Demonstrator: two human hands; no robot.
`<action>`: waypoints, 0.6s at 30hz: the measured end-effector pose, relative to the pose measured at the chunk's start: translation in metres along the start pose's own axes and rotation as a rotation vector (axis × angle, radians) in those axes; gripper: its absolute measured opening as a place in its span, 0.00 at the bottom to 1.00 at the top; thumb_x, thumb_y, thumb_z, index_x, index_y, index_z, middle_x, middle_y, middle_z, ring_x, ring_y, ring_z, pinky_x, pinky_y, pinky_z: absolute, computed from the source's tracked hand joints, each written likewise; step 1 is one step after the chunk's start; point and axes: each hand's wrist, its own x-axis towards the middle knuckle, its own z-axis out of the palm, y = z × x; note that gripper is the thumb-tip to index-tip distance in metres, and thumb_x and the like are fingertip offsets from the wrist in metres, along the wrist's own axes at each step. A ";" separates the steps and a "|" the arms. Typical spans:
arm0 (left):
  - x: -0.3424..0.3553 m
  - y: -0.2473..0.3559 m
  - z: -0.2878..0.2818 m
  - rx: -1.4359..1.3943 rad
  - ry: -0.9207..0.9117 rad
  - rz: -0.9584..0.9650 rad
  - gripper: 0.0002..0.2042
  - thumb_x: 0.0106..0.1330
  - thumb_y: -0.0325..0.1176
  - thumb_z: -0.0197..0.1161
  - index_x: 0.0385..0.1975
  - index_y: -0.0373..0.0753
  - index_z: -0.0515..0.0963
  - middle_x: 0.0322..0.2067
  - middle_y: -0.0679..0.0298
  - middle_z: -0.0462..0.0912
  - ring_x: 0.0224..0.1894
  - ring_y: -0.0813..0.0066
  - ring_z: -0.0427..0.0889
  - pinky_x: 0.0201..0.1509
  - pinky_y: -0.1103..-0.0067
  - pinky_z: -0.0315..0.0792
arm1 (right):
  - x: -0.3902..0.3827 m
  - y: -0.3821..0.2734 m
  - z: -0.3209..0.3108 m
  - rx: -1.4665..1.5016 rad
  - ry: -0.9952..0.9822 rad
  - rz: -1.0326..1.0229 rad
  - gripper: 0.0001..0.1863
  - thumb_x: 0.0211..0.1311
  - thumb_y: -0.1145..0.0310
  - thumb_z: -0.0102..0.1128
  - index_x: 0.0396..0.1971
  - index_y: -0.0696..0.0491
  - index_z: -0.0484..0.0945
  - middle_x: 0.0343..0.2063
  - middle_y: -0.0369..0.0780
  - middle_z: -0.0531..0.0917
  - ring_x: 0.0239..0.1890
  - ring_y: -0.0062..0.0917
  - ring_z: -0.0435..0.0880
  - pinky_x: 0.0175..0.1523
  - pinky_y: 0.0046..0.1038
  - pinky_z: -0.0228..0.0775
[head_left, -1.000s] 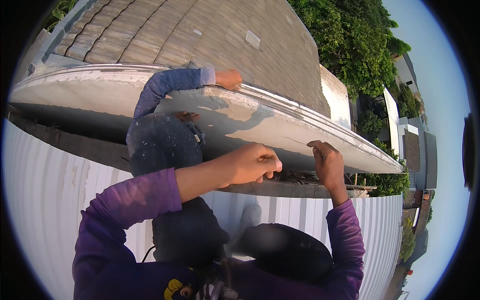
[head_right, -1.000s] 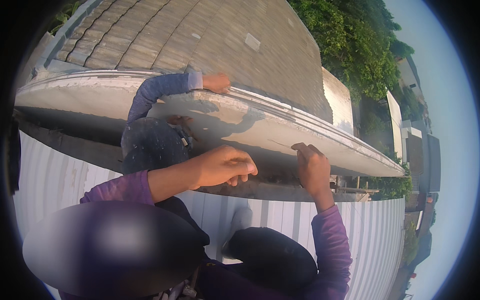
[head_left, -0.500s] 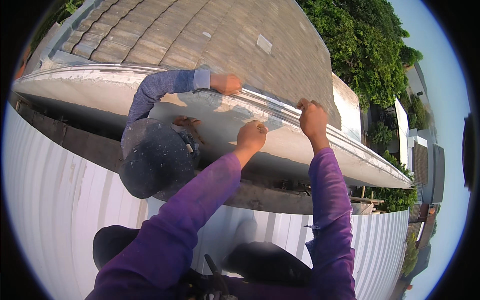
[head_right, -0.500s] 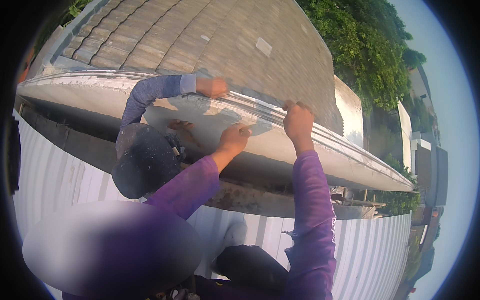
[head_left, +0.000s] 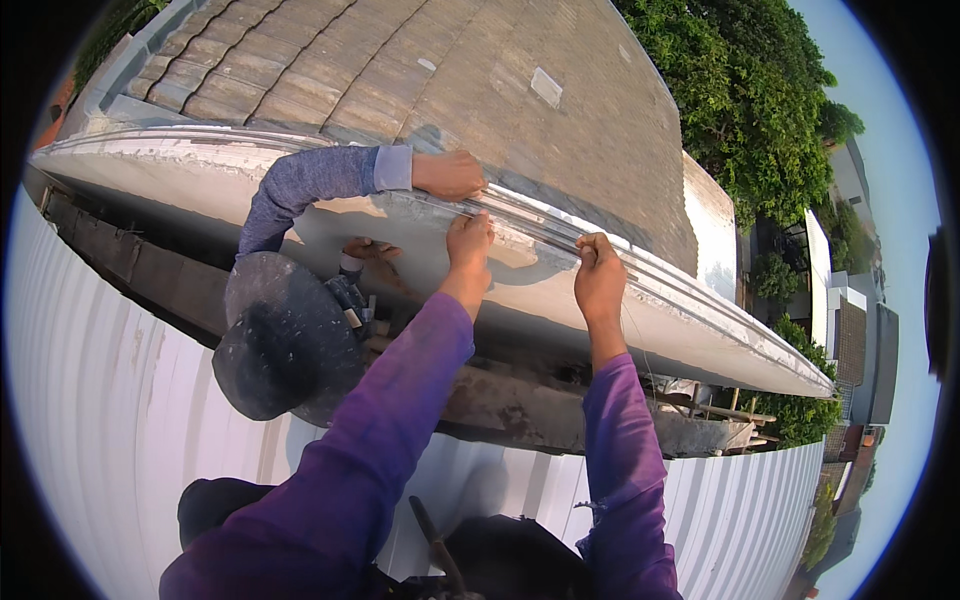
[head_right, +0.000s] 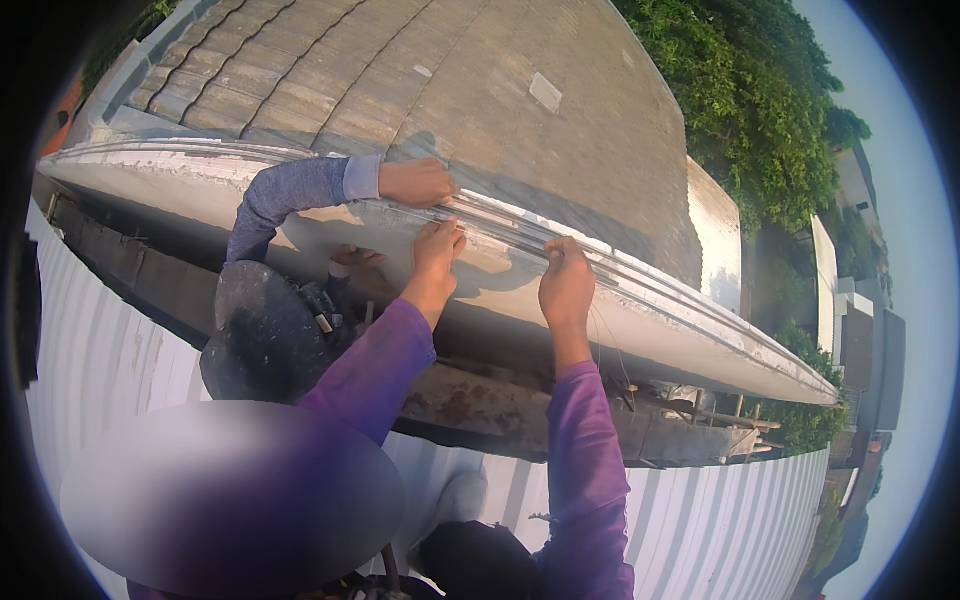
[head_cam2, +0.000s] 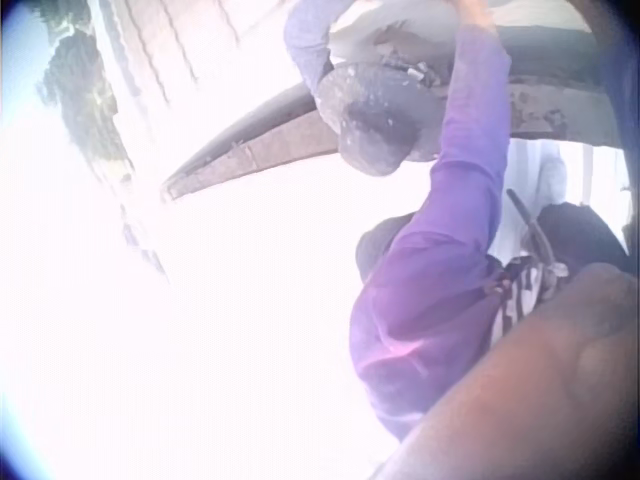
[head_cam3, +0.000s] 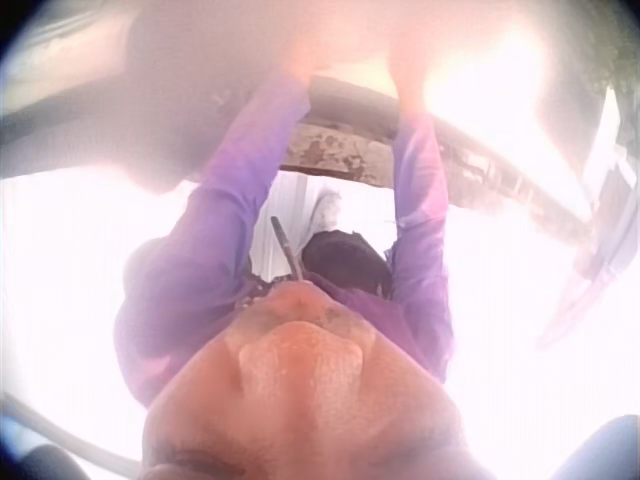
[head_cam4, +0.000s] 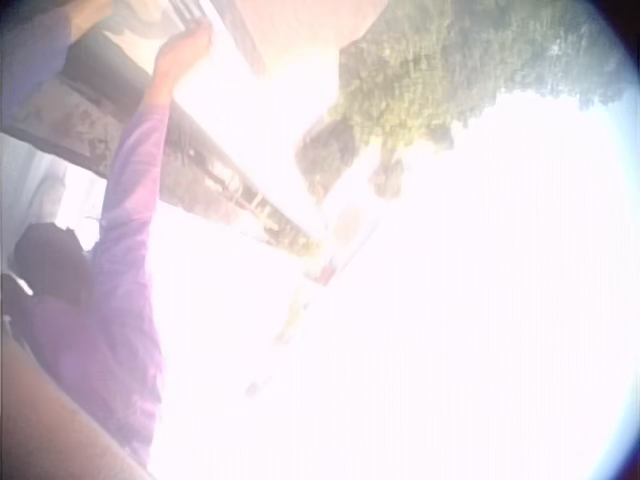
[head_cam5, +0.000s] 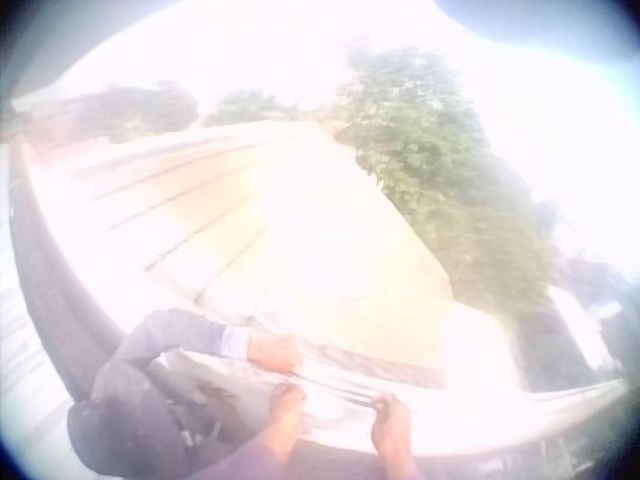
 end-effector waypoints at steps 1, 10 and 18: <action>0.006 0.001 -0.002 0.004 0.024 -0.014 0.12 0.81 0.33 0.59 0.55 0.33 0.73 0.53 0.59 0.79 0.55 0.72 0.83 0.62 0.76 0.80 | 0.002 -0.005 0.005 0.031 -0.001 0.004 0.05 0.72 0.77 0.58 0.41 0.55 0.82 0.39 0.49 0.89 0.46 0.49 0.88 0.50 0.44 0.77; 0.008 -0.008 0.005 -0.279 -0.063 -0.022 0.08 0.79 0.29 0.61 0.52 0.39 0.74 0.49 0.65 0.82 0.53 0.74 0.83 0.62 0.73 0.77 | 0.016 -0.004 0.010 0.045 -0.026 0.067 0.06 0.73 0.76 0.57 0.41 0.55 0.83 0.35 0.48 0.88 0.39 0.45 0.88 0.46 0.40 0.76; 0.020 -0.015 -0.012 -0.243 -0.170 0.084 0.09 0.75 0.32 0.66 0.51 0.43 0.80 0.49 0.65 0.85 0.57 0.73 0.82 0.67 0.68 0.71 | 0.049 -0.008 0.046 -0.062 -0.070 -0.052 0.09 0.64 0.71 0.68 0.43 0.54 0.84 0.41 0.46 0.90 0.47 0.44 0.88 0.54 0.42 0.77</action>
